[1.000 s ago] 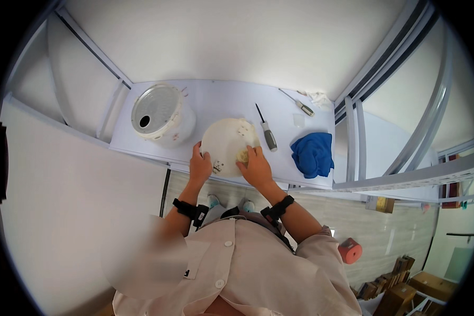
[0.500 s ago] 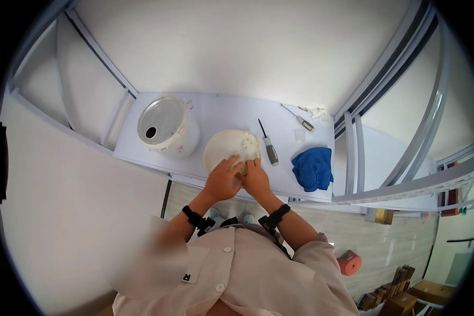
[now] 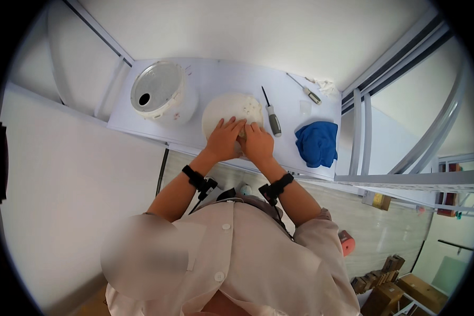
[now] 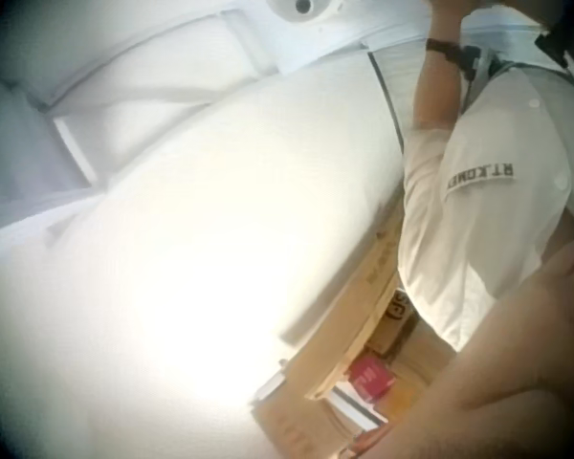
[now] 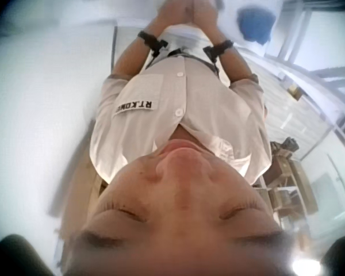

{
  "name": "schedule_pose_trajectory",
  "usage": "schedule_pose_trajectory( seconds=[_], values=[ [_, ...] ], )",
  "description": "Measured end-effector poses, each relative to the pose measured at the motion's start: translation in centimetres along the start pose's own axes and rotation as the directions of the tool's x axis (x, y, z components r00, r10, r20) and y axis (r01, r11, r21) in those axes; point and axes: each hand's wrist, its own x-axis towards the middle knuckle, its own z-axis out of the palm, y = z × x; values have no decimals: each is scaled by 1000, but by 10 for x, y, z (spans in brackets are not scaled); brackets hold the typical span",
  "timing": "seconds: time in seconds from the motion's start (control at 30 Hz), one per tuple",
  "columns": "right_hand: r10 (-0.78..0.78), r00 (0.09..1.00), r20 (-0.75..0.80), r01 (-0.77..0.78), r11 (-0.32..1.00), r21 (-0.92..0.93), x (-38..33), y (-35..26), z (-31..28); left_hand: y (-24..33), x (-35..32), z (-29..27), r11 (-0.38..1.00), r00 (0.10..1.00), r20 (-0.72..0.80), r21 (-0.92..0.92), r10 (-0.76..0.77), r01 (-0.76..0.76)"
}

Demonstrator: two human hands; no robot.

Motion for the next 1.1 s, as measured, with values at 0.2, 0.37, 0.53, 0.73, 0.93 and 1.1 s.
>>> schedule_pose_trajectory(
  seconds=[0.2,0.37,0.53,0.73,0.93,1.1],
  values=[
    [-134,991,1,134,991,-11,9,5,-2,-1,7,-4,996,998,22,-61,-56,58],
    [-83,993,85,76,994,81,12,7,-5,1,11,-10,994,993,77,-59,-90,95],
    [-9,991,134,-16,982,186,19,3,-20,2,15,-15,990,979,157,-27,-131,137],
    [-3,999,40,-7,965,262,17,7,-38,2,13,-17,989,977,165,-35,-133,141],
    [38,998,48,-53,931,360,12,22,-51,2,12,-12,994,984,146,-21,-103,107],
    [52,997,49,-68,909,411,10,29,-51,2,14,-10,993,981,161,-16,-109,113]
  ],
)
